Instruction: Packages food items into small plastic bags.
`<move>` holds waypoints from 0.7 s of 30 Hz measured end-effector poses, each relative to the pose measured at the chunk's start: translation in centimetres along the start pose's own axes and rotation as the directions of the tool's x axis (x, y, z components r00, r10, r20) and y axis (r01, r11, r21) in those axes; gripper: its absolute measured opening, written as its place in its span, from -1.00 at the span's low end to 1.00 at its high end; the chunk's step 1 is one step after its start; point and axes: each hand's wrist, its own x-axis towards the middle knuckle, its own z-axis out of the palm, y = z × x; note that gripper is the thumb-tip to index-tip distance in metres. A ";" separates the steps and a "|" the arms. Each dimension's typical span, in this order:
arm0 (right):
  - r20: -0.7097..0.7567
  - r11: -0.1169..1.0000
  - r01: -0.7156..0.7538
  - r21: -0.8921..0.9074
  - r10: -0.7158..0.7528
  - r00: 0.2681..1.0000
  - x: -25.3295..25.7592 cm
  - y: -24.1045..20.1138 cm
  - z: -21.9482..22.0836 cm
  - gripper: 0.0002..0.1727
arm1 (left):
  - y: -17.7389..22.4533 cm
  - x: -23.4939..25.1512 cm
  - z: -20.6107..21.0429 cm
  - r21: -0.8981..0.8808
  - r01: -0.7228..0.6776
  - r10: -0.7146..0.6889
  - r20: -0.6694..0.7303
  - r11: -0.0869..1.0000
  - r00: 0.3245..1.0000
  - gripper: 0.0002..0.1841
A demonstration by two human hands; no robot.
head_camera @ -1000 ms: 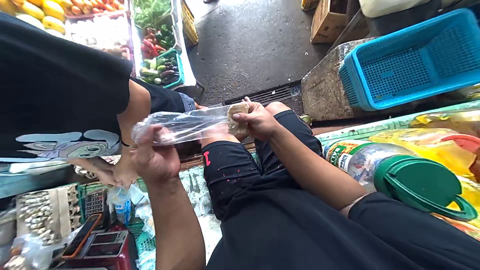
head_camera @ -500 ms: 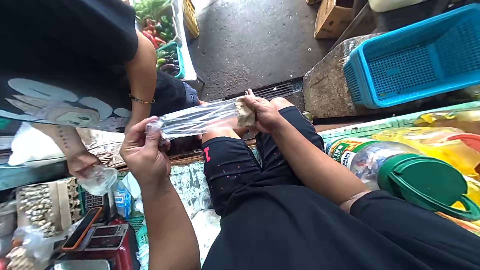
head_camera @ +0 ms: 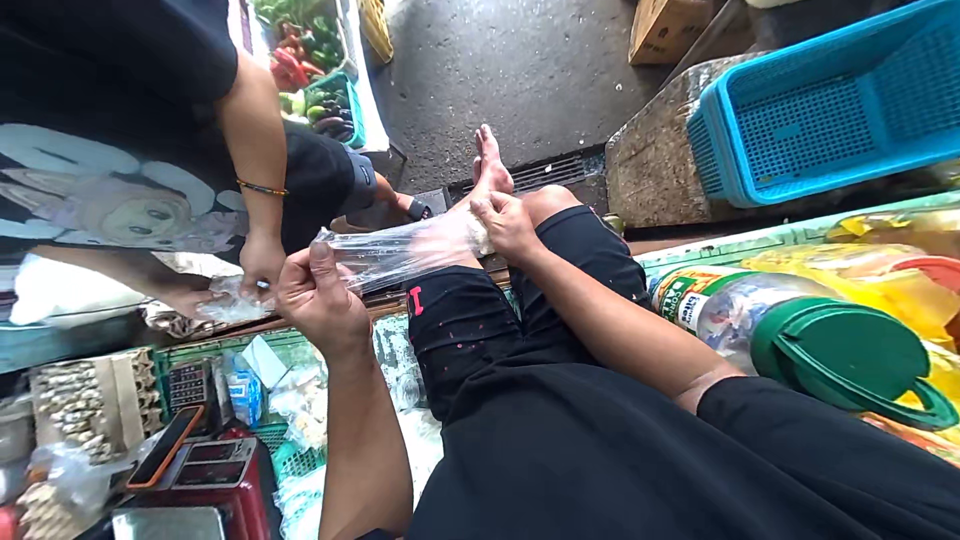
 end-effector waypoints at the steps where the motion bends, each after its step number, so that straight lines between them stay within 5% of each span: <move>1: -0.010 0.999 -0.004 0.048 0.005 1.000 0.2 0.1 0.0 -0.64 | -0.1 -0.3 -0.1 0.011 -0.008 0.008 -0.010 1.000 1.000 -0.88; 6: -0.037 0.984 0.016 0.180 -0.009 0.999 0.7 0.0 -0.3 -0.66 | -0.3 -1.2 -0.1 -0.061 0.026 -0.031 -0.085 0.998 0.996 -0.89; 10: 0.009 0.962 -0.041 0.270 0.040 0.999 0.6 -0.5 -0.4 -0.62 | -0.2 -0.3 0.6 -0.033 -0.092 0.087 -0.119 0.995 0.989 -0.92; 14: 0.075 0.906 -0.207 0.370 0.192 0.978 0.4 -0.6 -0.5 -0.56 | 3.1 1.7 3.8 -0.062 -0.219 0.226 0.154 0.974 0.962 -0.90; 17: 0.034 0.890 -0.258 0.376 0.265 0.964 0.3 -0.8 -1.0 -0.50 | 6.7 2.8 6.9 -0.084 -0.236 0.249 0.436 0.968 0.865 -0.82; 21: -0.031 0.895 -0.345 0.282 0.368 0.929 -1.1 -1.9 -2.0 -0.40 | 9.5 3.7 8.6 -0.002 -0.329 0.257 0.631 0.944 0.732 -0.84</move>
